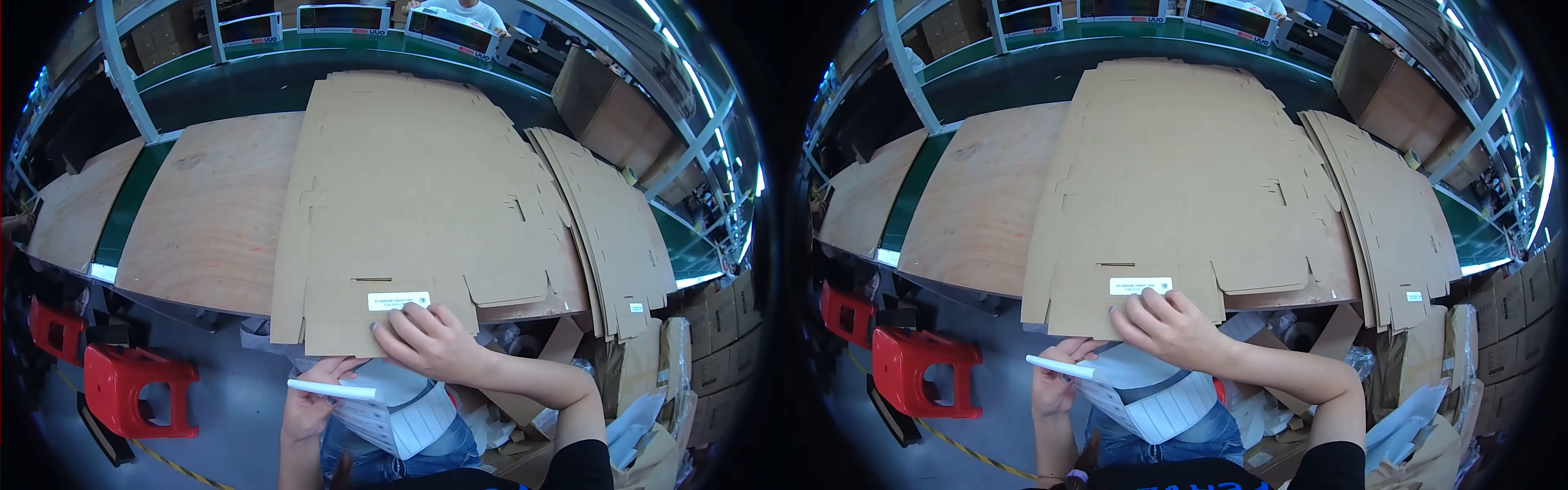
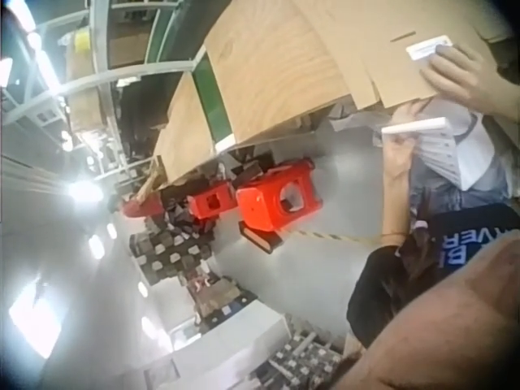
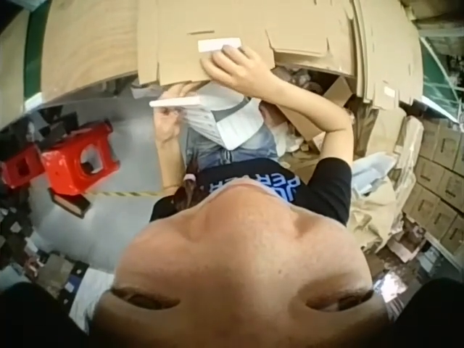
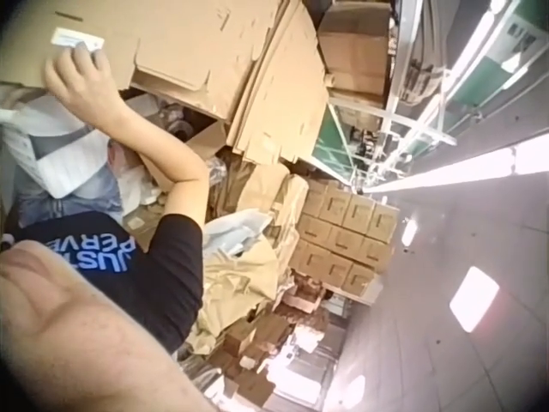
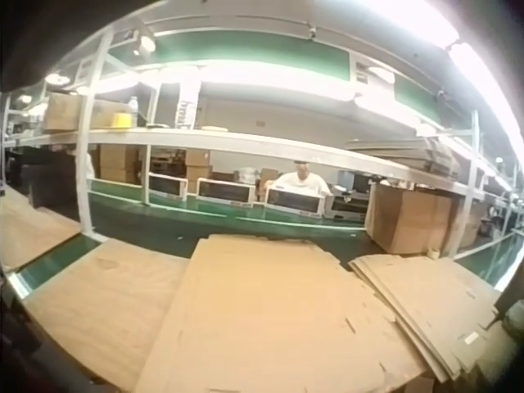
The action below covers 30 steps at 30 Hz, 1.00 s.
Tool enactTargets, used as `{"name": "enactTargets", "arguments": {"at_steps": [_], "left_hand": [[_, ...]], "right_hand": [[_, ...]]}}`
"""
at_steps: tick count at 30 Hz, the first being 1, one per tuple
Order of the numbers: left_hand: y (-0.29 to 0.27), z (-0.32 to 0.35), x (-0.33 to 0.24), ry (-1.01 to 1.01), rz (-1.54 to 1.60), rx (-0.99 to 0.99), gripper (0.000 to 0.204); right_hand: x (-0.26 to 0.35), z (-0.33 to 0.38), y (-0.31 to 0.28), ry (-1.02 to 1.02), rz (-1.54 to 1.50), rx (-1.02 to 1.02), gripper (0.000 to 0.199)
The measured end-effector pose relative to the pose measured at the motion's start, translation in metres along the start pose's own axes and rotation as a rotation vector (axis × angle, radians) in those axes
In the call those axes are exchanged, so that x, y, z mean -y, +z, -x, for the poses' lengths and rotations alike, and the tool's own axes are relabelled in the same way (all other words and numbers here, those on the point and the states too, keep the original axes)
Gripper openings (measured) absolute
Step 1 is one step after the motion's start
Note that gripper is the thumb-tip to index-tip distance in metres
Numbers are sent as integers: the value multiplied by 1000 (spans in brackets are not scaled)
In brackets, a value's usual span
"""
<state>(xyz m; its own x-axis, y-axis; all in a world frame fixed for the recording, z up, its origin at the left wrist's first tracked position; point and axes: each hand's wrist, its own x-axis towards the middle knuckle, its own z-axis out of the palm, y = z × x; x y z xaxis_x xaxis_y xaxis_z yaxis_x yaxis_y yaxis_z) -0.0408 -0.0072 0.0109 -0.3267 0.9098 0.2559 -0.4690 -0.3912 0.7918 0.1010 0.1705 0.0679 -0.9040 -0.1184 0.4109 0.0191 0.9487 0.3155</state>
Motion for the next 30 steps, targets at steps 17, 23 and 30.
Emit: {"name": "enactTargets", "arguments": {"at_steps": [17, 23, 30], "left_hand": [[-9, -9, 14, -288, 446, -59, 23], [-4, -22, 27, -139, 549, -75, 17], [1, -6, 14, -184, 522, -198, 16]], "right_hand": [[-118, -27, 34, 319, -277, 81, 38], [-99, -18, 57, 385, -271, 79, 41], [-66, -8, 35, 344, -246, 105, 39]]}}
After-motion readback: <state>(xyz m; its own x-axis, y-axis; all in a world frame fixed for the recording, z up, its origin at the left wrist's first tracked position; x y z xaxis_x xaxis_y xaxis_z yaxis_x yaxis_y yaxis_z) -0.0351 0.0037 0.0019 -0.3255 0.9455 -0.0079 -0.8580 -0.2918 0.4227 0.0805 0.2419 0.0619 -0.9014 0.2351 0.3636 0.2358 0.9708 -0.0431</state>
